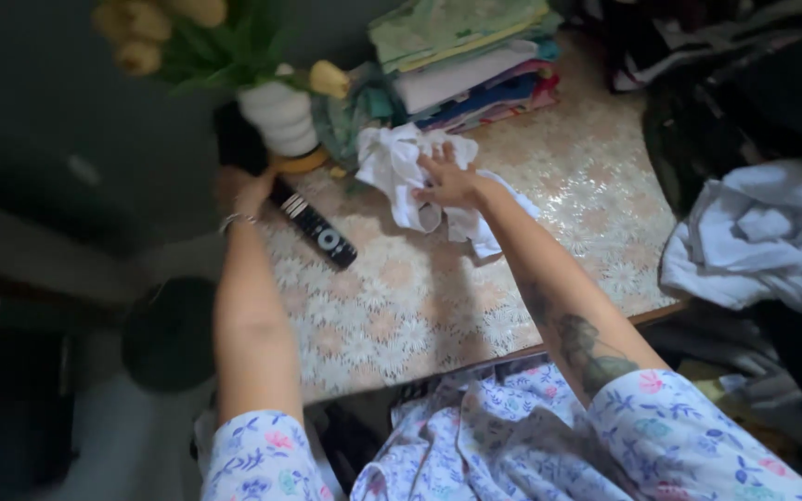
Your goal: The recorder folds several white tank tops and undershirts on a table.
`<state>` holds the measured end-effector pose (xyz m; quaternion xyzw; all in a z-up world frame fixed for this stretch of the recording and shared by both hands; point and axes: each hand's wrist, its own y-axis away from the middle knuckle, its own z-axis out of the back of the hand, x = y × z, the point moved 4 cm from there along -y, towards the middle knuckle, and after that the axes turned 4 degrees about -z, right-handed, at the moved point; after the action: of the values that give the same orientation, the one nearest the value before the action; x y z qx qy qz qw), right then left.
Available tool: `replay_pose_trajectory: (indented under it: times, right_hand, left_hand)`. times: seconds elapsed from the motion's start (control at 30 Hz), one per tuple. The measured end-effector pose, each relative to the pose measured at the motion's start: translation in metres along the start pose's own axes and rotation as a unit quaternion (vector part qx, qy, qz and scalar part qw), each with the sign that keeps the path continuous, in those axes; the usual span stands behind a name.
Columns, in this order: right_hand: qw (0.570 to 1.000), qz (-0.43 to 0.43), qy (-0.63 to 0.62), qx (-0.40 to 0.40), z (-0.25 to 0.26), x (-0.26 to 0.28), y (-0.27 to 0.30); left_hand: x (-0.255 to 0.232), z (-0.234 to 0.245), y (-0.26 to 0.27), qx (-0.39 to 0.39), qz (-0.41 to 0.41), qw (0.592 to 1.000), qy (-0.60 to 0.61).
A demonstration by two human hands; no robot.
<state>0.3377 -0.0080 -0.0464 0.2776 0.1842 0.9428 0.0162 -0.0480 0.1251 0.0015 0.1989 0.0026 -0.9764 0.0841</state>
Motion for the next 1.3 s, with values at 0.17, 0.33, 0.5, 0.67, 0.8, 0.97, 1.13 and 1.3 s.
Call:
replay_pose_trajectory:
  times: [0.17, 0.33, 0.5, 0.67, 0.8, 0.97, 1.13, 1.3]
  right_hand:
    - [1.000, -0.004, -0.003, 0.017, -0.001, 0.001, 0.004]
    - [0.999, 0.004, 0.024, 0.021, 0.003, 0.009, 0.003]
    - [0.999, -0.009, 0.038, 0.021, 0.005, 0.020, 0.013]
    - [0.999, -0.008, 0.033, 0.030, 0.009, 0.021, 0.011]
    - [0.999, -0.011, 0.032, 0.027, 0.001, 0.018, 0.011]
    - [0.998, 0.001, 0.058, 0.006, 0.002, 0.023, 0.010]
    - [0.998, -0.009, 0.054, 0.010, 0.002, 0.022, 0.011]
    - [0.999, -0.005, 0.040, 0.002, -0.004, 0.012, 0.004]
  left_hand:
    - [-0.005, -0.011, -0.035, 0.065, 0.071, 0.995, 0.010]
    - [0.011, -0.035, -0.090, 0.113, 0.100, 0.979, 0.137]
    - [0.036, -0.085, -0.136, 0.161, 0.059, 0.965, 0.196]
    - [0.026, -0.068, -0.129, 0.175, 0.076, 0.969, 0.155]
    - [0.020, -0.043, -0.109, 0.134, 0.069, 0.983, 0.109]
    - [0.033, -0.069, -0.136, 0.104, 0.003, 0.982, 0.155]
    - [0.034, -0.080, -0.137, 0.168, 0.017, 0.971, 0.170]
    - [-0.038, -0.028, -0.017, 0.036, 0.081, 0.990, 0.112]
